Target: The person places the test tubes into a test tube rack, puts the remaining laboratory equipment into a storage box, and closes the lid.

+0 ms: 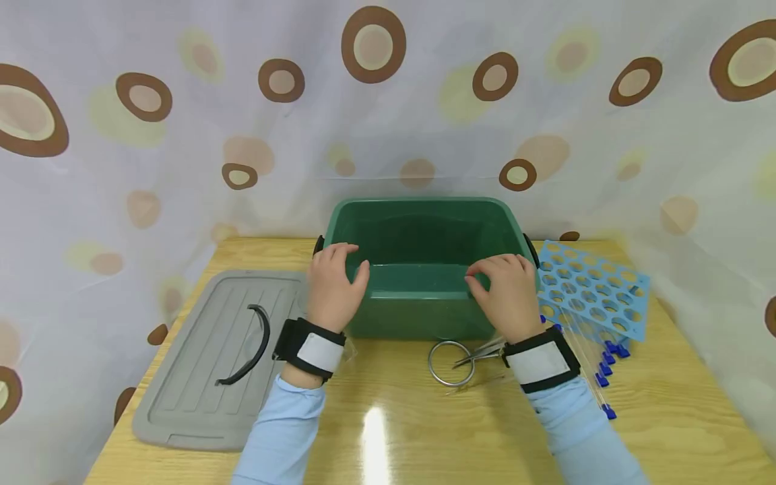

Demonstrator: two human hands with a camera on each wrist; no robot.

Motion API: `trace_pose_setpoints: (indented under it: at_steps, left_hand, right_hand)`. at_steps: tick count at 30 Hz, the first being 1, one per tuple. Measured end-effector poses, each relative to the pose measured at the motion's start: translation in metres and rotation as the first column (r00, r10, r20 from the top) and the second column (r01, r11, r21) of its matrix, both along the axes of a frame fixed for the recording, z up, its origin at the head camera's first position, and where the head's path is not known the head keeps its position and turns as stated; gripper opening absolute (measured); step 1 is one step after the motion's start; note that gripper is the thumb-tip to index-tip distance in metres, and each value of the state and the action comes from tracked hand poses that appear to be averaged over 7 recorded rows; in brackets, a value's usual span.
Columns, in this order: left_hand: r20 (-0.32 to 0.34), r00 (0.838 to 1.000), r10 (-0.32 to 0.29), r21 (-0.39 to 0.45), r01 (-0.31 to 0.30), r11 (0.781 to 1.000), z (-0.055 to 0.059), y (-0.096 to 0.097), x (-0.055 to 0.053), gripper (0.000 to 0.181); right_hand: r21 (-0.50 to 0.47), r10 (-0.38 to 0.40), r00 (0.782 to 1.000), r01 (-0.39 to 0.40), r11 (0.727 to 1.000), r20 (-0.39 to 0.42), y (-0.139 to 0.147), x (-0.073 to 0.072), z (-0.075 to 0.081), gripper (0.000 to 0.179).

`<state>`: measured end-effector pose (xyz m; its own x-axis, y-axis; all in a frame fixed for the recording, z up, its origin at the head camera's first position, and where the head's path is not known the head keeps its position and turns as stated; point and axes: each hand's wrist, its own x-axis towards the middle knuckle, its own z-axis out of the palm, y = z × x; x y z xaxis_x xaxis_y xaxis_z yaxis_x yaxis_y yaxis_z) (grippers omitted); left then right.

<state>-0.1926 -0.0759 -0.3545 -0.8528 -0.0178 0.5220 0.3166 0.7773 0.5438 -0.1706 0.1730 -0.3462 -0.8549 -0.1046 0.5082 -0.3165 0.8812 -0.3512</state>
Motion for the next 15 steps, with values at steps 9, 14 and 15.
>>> trace_pose_setpoints:
  at_steps: [9,14,15]
  left_hand:
    - [0.082,0.996,0.033,0.05,-0.037,0.998,-0.01,-0.015,0.004,0.032]
    - [0.124,0.99,0.064,0.067,-0.072,0.995,-0.013,-0.029,0.006,0.036]
    - [0.136,0.988,0.067,0.076,-0.078,0.994,-0.014,-0.032,0.007,0.037]
  right_hand:
    - [-0.092,-0.019,0.998,0.014,0.996,-0.053,0.026,0.008,-0.009,0.009]
    - [-0.119,-0.066,0.998,0.064,0.991,-0.013,0.049,0.015,-0.015,0.011]
    - [-0.124,-0.078,0.997,0.078,0.989,0.003,0.054,0.017,-0.016,0.012]
